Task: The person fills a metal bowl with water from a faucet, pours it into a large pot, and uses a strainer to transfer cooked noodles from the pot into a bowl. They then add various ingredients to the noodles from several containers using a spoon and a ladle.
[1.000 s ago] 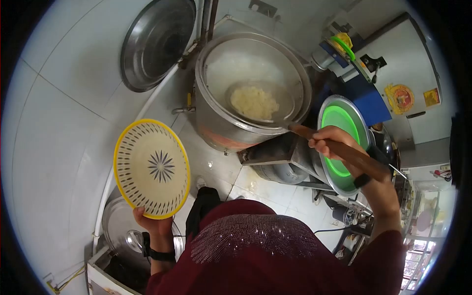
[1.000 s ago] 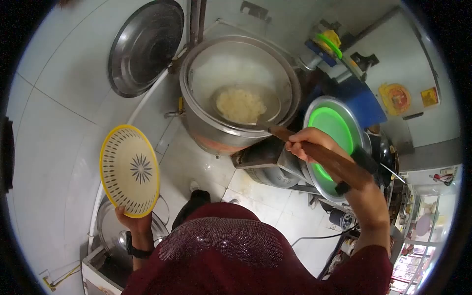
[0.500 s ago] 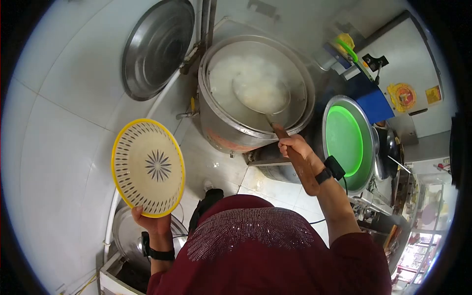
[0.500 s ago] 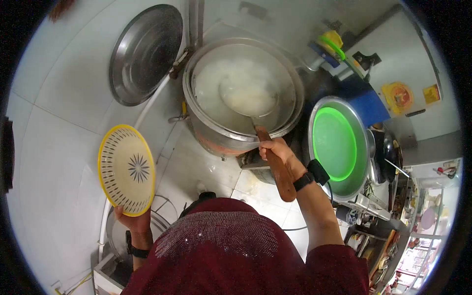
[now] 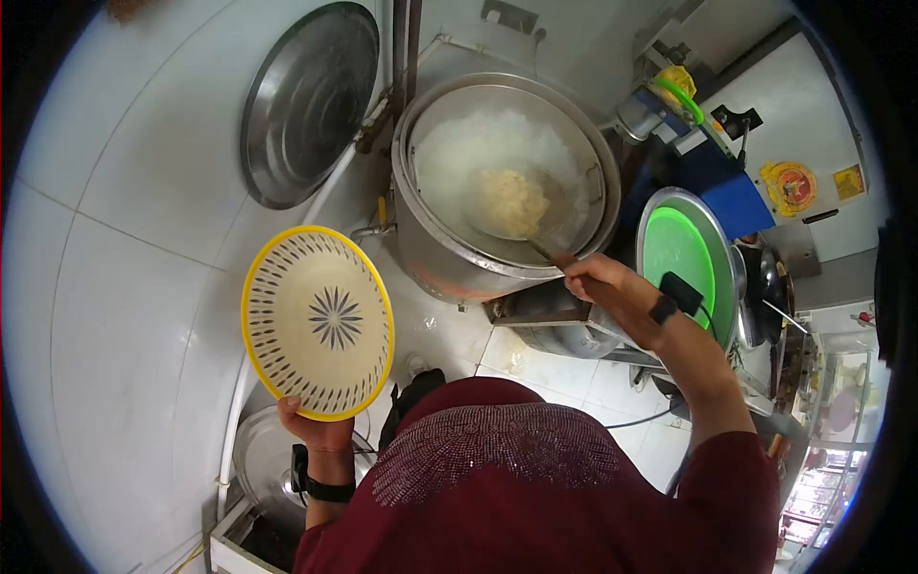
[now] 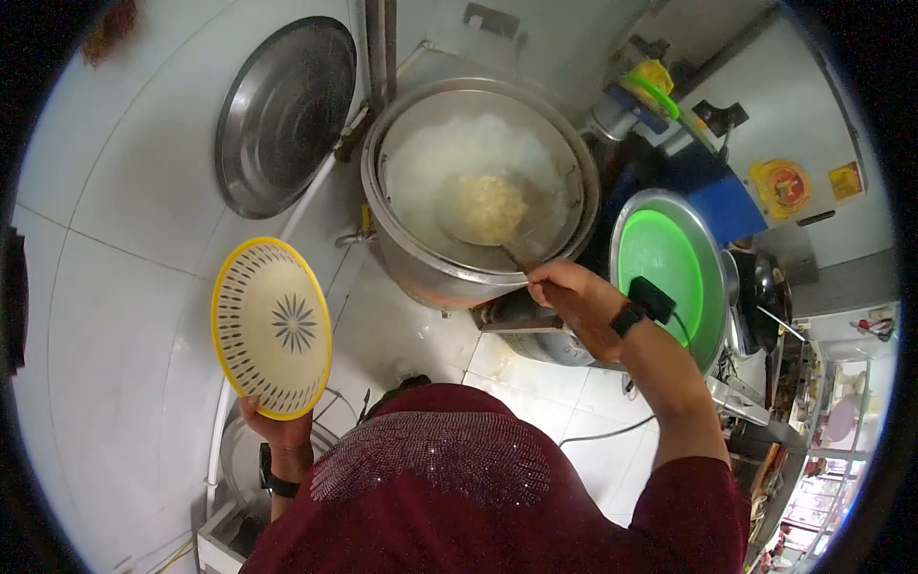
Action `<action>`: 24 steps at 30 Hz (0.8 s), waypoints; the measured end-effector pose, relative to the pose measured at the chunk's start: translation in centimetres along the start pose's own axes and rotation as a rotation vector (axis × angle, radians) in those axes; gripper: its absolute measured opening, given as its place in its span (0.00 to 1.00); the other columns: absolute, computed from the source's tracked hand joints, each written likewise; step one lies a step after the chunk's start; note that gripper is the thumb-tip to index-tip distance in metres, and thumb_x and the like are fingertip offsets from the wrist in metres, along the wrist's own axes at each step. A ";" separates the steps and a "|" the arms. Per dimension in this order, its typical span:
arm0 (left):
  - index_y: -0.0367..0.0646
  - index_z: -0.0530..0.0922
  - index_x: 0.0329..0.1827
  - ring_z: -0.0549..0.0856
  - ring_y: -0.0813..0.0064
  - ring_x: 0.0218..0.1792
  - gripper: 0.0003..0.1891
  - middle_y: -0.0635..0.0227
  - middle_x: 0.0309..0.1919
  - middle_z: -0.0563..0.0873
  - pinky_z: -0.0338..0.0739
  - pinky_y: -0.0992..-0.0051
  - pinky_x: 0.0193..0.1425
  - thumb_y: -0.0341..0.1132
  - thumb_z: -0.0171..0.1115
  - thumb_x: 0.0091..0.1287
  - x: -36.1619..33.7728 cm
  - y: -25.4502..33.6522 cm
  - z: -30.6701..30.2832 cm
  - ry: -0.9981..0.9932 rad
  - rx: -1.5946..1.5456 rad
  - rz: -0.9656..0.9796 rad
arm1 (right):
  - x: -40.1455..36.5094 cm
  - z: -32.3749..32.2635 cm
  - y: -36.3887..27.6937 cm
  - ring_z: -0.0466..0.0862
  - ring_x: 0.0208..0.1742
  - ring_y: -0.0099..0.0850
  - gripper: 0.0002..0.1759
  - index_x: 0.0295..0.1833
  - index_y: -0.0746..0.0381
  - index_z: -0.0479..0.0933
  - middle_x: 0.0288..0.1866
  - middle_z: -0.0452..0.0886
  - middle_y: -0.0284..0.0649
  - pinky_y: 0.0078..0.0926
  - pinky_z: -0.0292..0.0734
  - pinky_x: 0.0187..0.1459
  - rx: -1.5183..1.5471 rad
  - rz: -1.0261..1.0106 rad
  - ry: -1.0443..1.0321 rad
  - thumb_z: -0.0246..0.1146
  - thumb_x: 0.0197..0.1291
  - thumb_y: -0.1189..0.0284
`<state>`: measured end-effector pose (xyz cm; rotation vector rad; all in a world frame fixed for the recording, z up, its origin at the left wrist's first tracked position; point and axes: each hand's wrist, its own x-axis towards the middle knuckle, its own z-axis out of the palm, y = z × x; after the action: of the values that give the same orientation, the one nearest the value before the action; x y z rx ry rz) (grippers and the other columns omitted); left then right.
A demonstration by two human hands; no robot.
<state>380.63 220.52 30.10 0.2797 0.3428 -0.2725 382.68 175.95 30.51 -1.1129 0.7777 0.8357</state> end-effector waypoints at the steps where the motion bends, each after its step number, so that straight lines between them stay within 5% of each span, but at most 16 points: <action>1: 0.41 0.64 0.55 0.72 0.60 0.52 0.32 0.60 0.51 0.73 0.67 0.58 0.56 0.34 0.52 0.40 -0.9 -0.2 -0.2 0.001 0.001 0.013 | 0.6 -0.5 1.2 0.68 0.17 0.24 0.13 0.18 0.65 0.69 0.16 0.71 0.37 0.19 0.60 0.20 0.001 0.006 -0.007 0.50 0.54 0.74; 3: 0.41 0.64 0.55 0.72 0.60 0.52 0.32 0.61 0.51 0.72 0.67 0.58 0.56 0.34 0.52 0.40 -1.3 -0.5 -0.3 0.014 0.004 0.022 | 1.5 1.8 1.5 0.69 0.16 0.25 0.12 0.18 0.65 0.69 0.16 0.71 0.37 0.20 0.63 0.19 -0.058 -0.323 0.154 0.53 0.53 0.75; 11: 0.41 0.64 0.56 0.73 0.60 0.52 0.32 0.61 0.51 0.73 0.68 0.59 0.55 0.34 0.53 0.41 -2.2 -1.8 0.7 -0.046 0.059 0.024 | -1.6 4.2 4.3 0.71 0.15 0.26 0.05 0.27 0.68 0.70 0.16 0.71 0.38 0.22 0.67 0.18 -0.018 -0.442 0.177 0.58 0.47 0.77; 24: 0.41 0.64 0.57 0.72 0.59 0.53 0.32 0.60 0.52 0.72 0.66 0.57 0.57 0.34 0.52 0.43 -3.8 -4.4 2.0 -0.102 0.092 0.049 | -7.8 3.4 12.9 0.70 0.15 0.22 0.22 0.46 0.68 0.58 0.21 0.68 0.35 0.21 0.69 0.15 -0.152 -0.458 0.220 0.61 0.51 0.72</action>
<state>376.39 216.62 32.30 0.3628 0.2232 -0.2541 368.09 180.65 32.46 -1.4664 0.6087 0.3942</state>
